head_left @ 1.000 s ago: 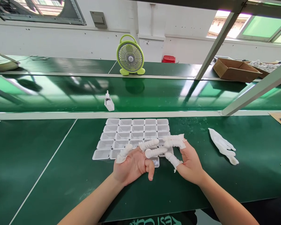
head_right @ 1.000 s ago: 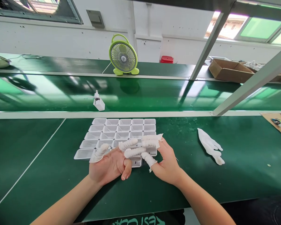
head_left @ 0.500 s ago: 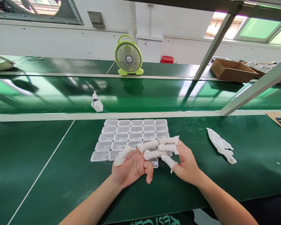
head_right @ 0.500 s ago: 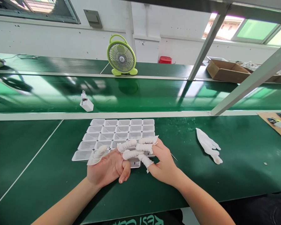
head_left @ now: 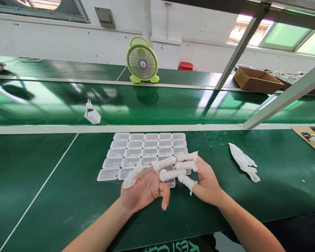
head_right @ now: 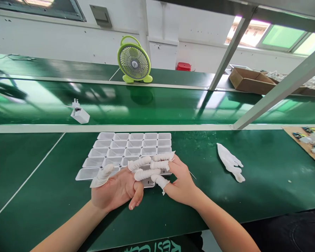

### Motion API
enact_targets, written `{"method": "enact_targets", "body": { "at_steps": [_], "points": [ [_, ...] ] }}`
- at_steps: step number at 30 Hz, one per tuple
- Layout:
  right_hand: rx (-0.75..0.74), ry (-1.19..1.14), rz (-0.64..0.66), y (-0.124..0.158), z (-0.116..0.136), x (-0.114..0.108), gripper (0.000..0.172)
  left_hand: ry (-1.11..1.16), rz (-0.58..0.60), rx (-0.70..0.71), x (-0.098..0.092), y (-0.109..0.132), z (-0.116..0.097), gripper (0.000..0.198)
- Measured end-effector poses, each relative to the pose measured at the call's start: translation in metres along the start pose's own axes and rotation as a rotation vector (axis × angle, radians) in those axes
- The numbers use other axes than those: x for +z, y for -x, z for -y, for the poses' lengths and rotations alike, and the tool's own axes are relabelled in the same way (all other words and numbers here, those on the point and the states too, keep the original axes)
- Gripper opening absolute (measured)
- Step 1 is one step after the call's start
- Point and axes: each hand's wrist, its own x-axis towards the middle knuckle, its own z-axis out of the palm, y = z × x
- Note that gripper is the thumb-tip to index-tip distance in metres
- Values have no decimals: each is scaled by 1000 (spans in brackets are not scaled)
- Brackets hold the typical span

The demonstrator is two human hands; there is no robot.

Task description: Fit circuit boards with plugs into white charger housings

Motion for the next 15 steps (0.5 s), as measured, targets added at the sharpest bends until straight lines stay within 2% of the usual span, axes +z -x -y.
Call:
{"method": "enact_targets", "body": {
  "at_steps": [9, 13, 15],
  "points": [
    [71, -182, -60, -1, 1, -1, 23, -18, -31, -12, 0, 1, 0, 75],
    [62, -147, -47, -3, 3, -2, 20, -28, -51, -15, 4, 1, 0, 73],
    [37, -106, -36, -4, 6, -1, 21, -52, -55, -21, 0, 6, 3, 68]
  ]
}}
